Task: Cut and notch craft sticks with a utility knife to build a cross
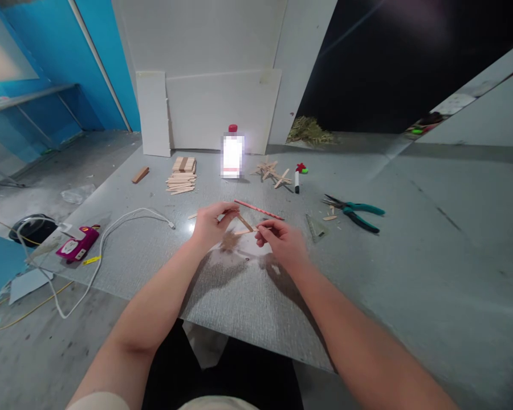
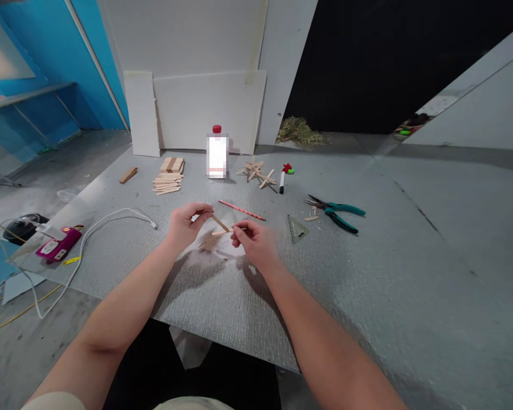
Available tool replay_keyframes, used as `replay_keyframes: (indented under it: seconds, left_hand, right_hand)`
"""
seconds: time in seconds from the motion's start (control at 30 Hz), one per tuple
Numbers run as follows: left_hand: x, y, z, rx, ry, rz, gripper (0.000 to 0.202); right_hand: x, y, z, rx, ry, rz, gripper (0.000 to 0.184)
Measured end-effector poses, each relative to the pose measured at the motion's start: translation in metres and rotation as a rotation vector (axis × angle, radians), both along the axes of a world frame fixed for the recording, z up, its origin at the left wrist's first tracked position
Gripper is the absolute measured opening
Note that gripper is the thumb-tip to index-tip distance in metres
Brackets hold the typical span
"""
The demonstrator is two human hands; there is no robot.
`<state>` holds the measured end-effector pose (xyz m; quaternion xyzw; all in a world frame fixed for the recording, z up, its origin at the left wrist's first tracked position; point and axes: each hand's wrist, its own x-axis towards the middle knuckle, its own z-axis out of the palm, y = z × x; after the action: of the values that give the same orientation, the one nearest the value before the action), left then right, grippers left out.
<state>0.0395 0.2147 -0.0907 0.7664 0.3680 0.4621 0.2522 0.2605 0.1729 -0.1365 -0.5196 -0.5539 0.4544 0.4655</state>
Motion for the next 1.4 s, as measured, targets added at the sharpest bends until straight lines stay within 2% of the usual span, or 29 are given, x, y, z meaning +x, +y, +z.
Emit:
replay_keyframes:
  seconds: [0.2, 0.37, 0.53, 0.7, 0.87, 1.07, 1.23, 1.4]
  left_hand:
    - [0.002, -0.002, 0.0, -0.034, -0.065, -0.014, 0.03]
    - [0.0, 0.003, 0.001, -0.086, -0.219, 0.039, 0.033]
    - [-0.005, 0.013, -0.003, -0.217, -0.331, 0.057, 0.035]
    - [-0.002, 0.014, -0.007, -0.369, -0.376, 0.042, 0.036]
    - [0.009, 0.008, -0.011, -0.494, -0.358, -0.057, 0.036]
    - [0.021, 0.002, -0.017, -0.577, -0.32, -0.157, 0.035]
    - [0.028, -0.005, -0.021, -0.58, -0.255, -0.184, 0.035]
    - [0.035, -0.01, -0.023, -0.506, -0.157, -0.157, 0.034]
  right_hand:
    - [0.001, -0.001, 0.0, -0.008, 0.007, 0.018, 0.035]
    - [0.004, 0.0, 0.0, -0.017, 0.04, 0.037, 0.035]
    - [0.007, 0.002, -0.001, -0.038, 0.123, 0.094, 0.036]
    - [0.006, 0.001, 0.004, -0.055, 0.228, 0.153, 0.036]
    - [-0.004, -0.008, 0.012, -0.079, 0.294, 0.225, 0.036]
    - [-0.005, -0.009, 0.009, -0.087, 0.275, 0.263, 0.037]
    - [-0.002, -0.003, 0.004, -0.046, 0.269, 0.228, 0.036]
    - [-0.005, -0.005, 0.002, -0.005, 0.295, 0.208, 0.035]
